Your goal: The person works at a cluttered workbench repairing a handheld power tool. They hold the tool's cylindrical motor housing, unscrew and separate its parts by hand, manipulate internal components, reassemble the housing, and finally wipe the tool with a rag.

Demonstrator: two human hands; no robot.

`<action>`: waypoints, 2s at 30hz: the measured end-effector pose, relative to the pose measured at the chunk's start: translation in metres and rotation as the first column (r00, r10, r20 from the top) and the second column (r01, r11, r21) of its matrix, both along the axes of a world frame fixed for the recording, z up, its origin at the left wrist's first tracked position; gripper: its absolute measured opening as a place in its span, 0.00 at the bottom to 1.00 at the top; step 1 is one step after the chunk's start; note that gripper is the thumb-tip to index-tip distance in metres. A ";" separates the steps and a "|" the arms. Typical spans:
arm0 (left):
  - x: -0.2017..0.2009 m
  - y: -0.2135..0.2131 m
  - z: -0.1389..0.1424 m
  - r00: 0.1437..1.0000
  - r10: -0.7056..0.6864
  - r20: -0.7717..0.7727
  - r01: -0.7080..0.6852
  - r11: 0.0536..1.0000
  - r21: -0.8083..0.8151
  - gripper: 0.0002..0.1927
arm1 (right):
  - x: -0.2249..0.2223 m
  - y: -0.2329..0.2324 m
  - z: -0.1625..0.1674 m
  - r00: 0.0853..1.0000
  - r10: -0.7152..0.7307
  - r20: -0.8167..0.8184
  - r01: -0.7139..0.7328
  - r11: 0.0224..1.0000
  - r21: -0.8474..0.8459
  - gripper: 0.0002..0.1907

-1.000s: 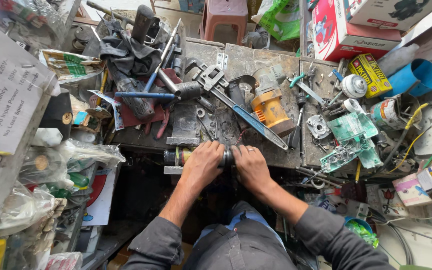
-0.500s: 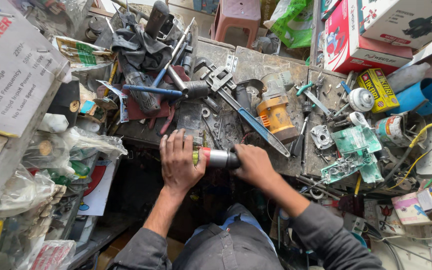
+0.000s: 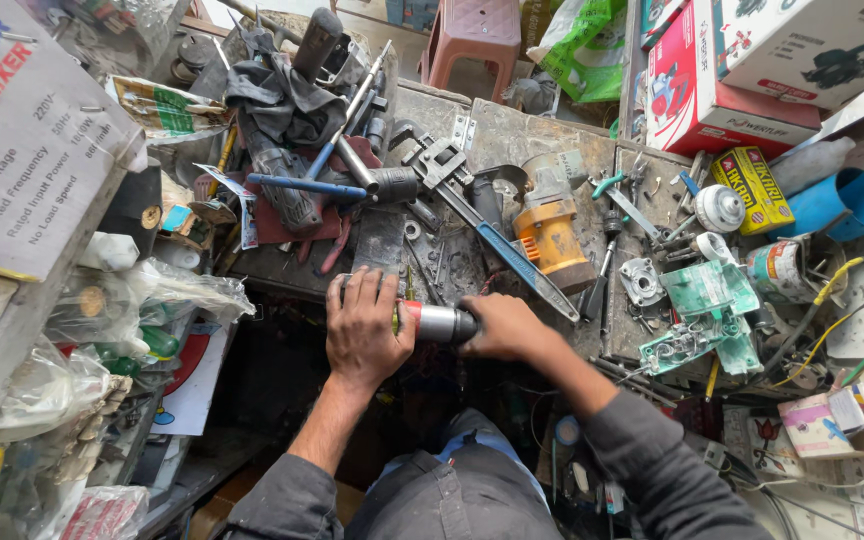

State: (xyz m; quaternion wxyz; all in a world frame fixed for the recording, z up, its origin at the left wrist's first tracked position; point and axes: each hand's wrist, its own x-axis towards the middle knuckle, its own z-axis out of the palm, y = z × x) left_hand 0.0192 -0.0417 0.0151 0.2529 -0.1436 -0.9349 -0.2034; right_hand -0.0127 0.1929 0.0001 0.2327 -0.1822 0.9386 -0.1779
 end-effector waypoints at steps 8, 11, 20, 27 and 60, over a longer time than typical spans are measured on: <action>0.000 0.004 0.000 1.000 0.022 0.001 -0.022 1.000 0.017 0.22 | 0.022 -0.011 -0.025 0.952 0.008 -0.307 0.054 0.979 0.194 0.17; -0.001 0.003 0.000 1.000 0.022 0.007 -0.022 1.000 0.007 0.22 | -0.032 -0.002 -0.002 0.898 0.010 0.440 -0.037 0.998 0.052 0.20; 0.001 0.004 -0.002 1.000 0.024 0.005 -0.024 0.999 0.032 0.22 | 0.051 -0.011 -0.027 0.647 0.048 -0.761 0.010 0.997 0.071 0.29; 0.000 0.004 0.000 0.999 0.030 -0.010 -0.030 1.000 0.007 0.21 | -0.025 0.005 -0.018 0.942 0.104 0.318 -0.107 0.994 -0.007 0.28; 0.002 0.002 -0.003 1.000 0.004 -0.001 -0.004 1.000 0.019 0.23 | -0.044 -0.002 -0.010 0.809 0.145 0.569 -0.120 0.989 -0.081 0.17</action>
